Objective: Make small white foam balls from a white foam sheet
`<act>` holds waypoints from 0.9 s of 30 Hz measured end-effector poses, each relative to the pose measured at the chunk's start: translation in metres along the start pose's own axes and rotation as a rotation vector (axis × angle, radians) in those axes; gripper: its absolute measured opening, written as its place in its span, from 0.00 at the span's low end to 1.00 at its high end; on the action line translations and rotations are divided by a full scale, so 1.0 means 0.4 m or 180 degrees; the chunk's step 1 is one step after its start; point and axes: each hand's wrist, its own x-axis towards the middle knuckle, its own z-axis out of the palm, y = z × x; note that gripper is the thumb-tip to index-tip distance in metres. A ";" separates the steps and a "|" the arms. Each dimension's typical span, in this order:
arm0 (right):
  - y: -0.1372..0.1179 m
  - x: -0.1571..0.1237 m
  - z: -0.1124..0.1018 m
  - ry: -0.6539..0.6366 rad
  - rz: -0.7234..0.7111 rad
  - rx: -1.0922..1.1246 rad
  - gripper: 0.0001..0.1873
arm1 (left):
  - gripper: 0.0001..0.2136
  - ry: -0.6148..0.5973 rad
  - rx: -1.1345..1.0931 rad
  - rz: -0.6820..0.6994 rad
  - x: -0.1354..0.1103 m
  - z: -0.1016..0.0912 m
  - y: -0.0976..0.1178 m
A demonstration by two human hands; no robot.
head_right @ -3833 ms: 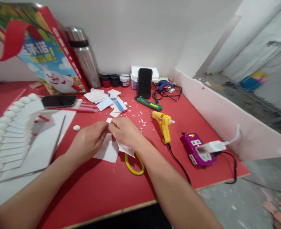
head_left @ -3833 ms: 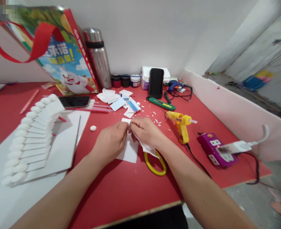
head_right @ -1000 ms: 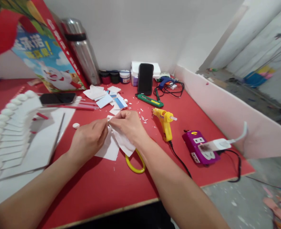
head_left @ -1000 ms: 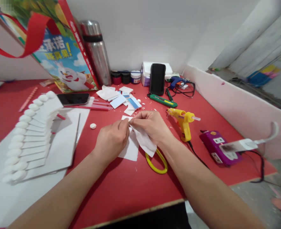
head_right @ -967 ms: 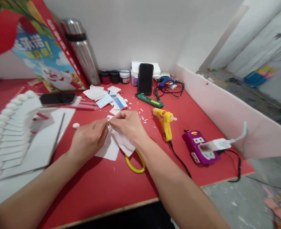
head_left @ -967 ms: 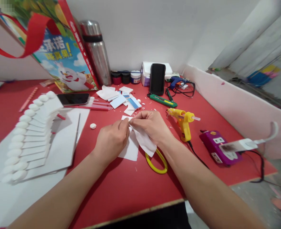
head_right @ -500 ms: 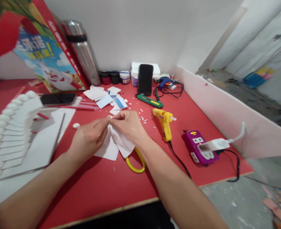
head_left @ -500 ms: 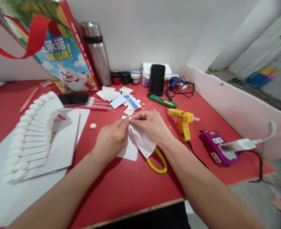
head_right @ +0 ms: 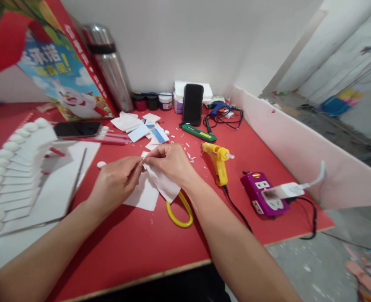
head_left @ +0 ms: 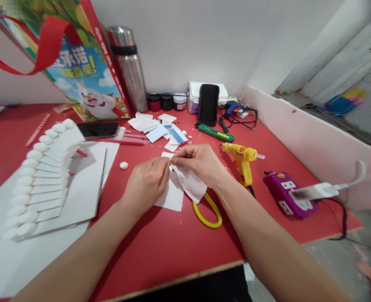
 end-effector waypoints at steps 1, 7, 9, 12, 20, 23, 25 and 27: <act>0.002 0.000 0.001 0.0010 -0.0020 -0.0029 0.06 | 0.11 0.0007 0.0033 -0.0003 0.000 0.000 0.000; 0.001 -0.001 0.008 -0.0009 0.0128 0.0059 0.07 | 0.10 0.0074 -0.0236 -0.0336 0.007 -0.014 0.004; 0.001 -0.002 0.014 0.0000 0.0320 0.0104 0.08 | 0.11 0.0079 -0.0356 -0.0448 0.010 -0.018 0.005; 0.004 -0.002 0.024 0.0153 0.0297 0.0071 0.08 | 0.12 0.0090 -0.0311 -0.0452 0.010 -0.018 0.006; 0.021 -0.003 0.032 0.0349 0.0059 -0.0068 0.05 | 0.10 0.0089 0.0731 0.0335 0.000 0.009 -0.012; 0.017 -0.008 0.029 0.0353 0.0144 0.0031 0.06 | 0.11 0.0179 0.0854 0.0466 0.001 0.012 -0.015; 0.010 -0.012 0.028 0.0274 0.0234 0.0235 0.07 | 0.10 0.0295 0.0750 0.0474 0.002 0.010 -0.015; 0.003 -0.015 0.027 0.0231 0.0315 0.0362 0.07 | 0.10 0.0423 0.0657 0.0489 0.001 0.009 -0.013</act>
